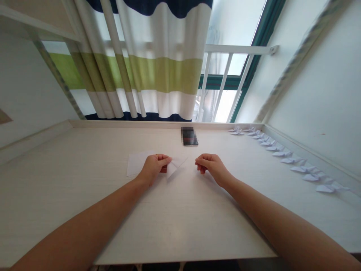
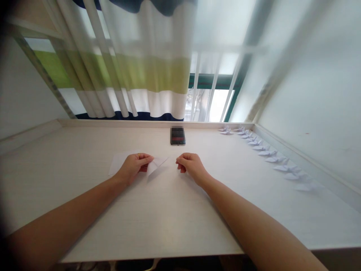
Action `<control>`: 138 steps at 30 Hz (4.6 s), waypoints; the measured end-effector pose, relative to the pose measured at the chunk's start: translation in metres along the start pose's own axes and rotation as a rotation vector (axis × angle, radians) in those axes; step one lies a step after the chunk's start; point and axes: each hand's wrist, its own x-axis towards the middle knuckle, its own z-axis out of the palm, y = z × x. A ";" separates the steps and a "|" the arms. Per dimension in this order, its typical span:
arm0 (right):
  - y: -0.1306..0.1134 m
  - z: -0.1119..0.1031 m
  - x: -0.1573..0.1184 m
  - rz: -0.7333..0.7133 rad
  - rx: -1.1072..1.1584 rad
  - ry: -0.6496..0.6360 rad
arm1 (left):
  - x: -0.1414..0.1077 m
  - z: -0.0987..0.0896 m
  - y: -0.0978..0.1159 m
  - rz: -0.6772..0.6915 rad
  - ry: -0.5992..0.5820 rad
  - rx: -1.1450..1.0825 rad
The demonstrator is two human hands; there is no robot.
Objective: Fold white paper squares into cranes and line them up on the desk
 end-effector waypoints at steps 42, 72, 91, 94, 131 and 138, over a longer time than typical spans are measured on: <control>0.008 0.024 -0.010 -0.043 0.005 -0.223 | -0.022 0.021 -0.009 0.030 -0.297 0.054; 0.000 0.022 -0.013 0.017 0.026 -0.246 | -0.020 0.020 -0.008 0.091 -0.273 0.094; 0.002 0.021 -0.012 0.006 -0.007 -0.254 | -0.019 0.019 -0.009 0.097 -0.271 0.063; 0.003 0.022 -0.011 -0.016 -0.009 -0.251 | -0.020 0.019 -0.008 0.129 -0.259 0.068; 0.002 0.029 -0.024 -0.532 -0.911 -0.024 | -0.031 0.030 -0.008 -0.087 -0.220 -0.279; -0.003 0.029 -0.031 -0.570 -1.066 0.041 | -0.036 0.033 -0.004 -0.240 -0.482 -0.303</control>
